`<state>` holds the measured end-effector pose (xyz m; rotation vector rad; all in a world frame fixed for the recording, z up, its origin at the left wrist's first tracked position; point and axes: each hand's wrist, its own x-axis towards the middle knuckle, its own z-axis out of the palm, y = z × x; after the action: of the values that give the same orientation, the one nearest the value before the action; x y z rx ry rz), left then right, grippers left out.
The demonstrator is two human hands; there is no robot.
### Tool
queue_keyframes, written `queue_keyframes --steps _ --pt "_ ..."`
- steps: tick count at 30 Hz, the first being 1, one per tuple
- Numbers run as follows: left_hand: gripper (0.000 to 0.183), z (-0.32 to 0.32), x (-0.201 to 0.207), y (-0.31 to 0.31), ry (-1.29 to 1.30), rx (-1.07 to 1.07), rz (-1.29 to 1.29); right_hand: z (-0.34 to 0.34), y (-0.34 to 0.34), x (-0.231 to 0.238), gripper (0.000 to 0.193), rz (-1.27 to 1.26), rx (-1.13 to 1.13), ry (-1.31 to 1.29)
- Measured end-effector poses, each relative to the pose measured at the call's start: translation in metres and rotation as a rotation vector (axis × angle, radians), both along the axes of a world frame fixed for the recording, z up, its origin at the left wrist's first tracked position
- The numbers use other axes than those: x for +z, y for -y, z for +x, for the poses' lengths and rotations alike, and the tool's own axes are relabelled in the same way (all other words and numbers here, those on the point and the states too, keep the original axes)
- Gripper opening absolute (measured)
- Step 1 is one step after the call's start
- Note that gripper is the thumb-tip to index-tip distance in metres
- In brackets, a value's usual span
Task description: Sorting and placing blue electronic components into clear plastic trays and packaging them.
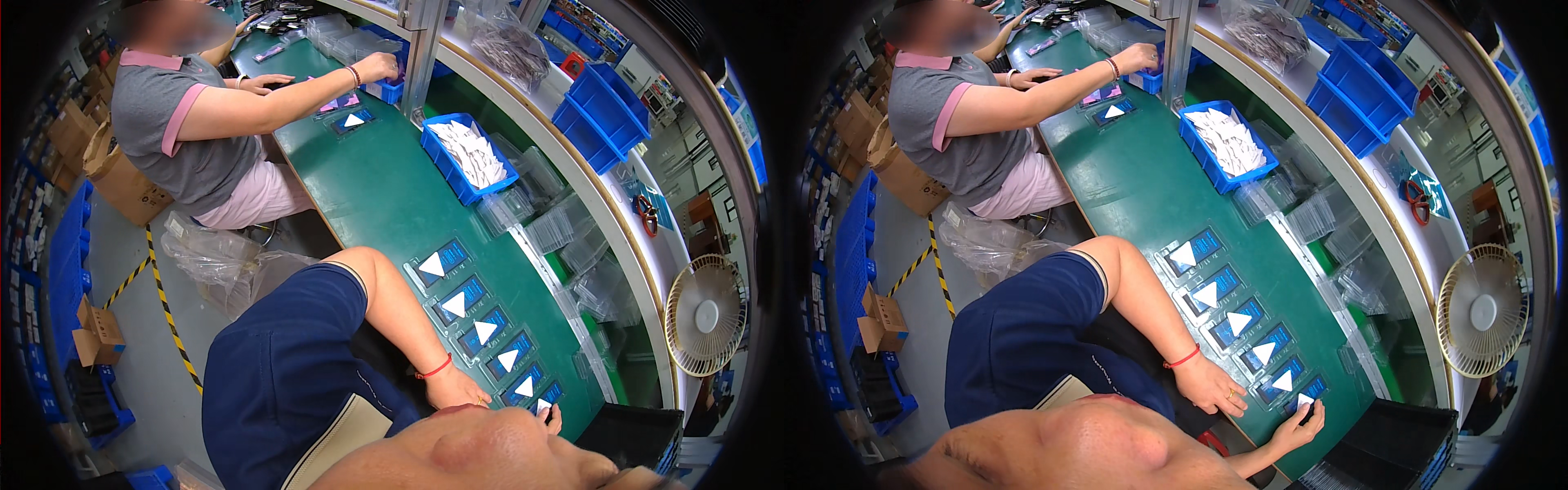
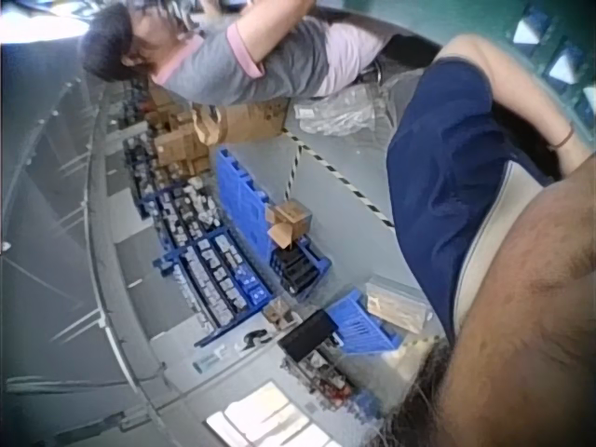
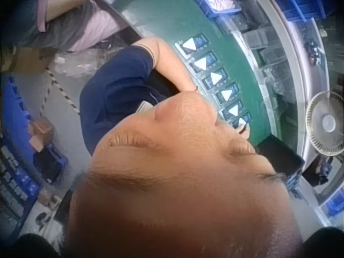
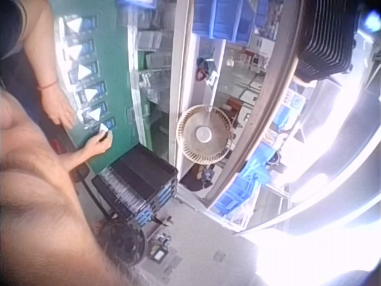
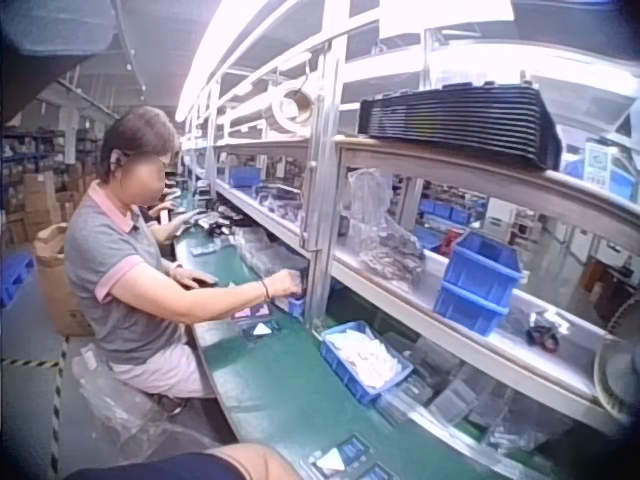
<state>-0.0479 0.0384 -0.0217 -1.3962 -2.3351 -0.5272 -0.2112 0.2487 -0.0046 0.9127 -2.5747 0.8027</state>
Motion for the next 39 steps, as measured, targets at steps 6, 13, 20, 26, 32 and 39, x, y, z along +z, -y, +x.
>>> queue_keyframes --steps 6,13,20,26,32,39 --pt "0.03 -0.0018 -0.0008 -0.0005 -0.001 0.001 -0.029 -0.0003 0.0 0.0001 0.029 0.006 -0.011 -0.001" --pt "0.031 -0.0012 -0.001 -0.0002 -0.018 0.01 -0.025 -0.0004 0.0001 0.0001 0.029 0.001 -0.006 0.003" --pt "0.031 -0.0007 0.0004 0.0004 -0.01 0.005 -0.01 -0.0013 -0.0005 -0.0013 0.03 0.001 -0.003 0.0" --pt "0.032 -0.0009 0.0006 0.0 -0.019 0.008 -0.063 0.0008 0.0008 0.0 0.029 -0.012 -0.007 0.005" --pt "0.031 -0.0009 -0.0008 -0.0006 -0.052 0.008 -0.045 -0.0013 -0.0013 -0.0035 0.029 -0.022 -0.002 -0.008" --pt "0.03 -0.0009 0.0011 -0.0003 -0.021 0.002 -0.057 -0.0014 -0.0012 -0.0025 0.029 -0.025 -0.005 0.001"
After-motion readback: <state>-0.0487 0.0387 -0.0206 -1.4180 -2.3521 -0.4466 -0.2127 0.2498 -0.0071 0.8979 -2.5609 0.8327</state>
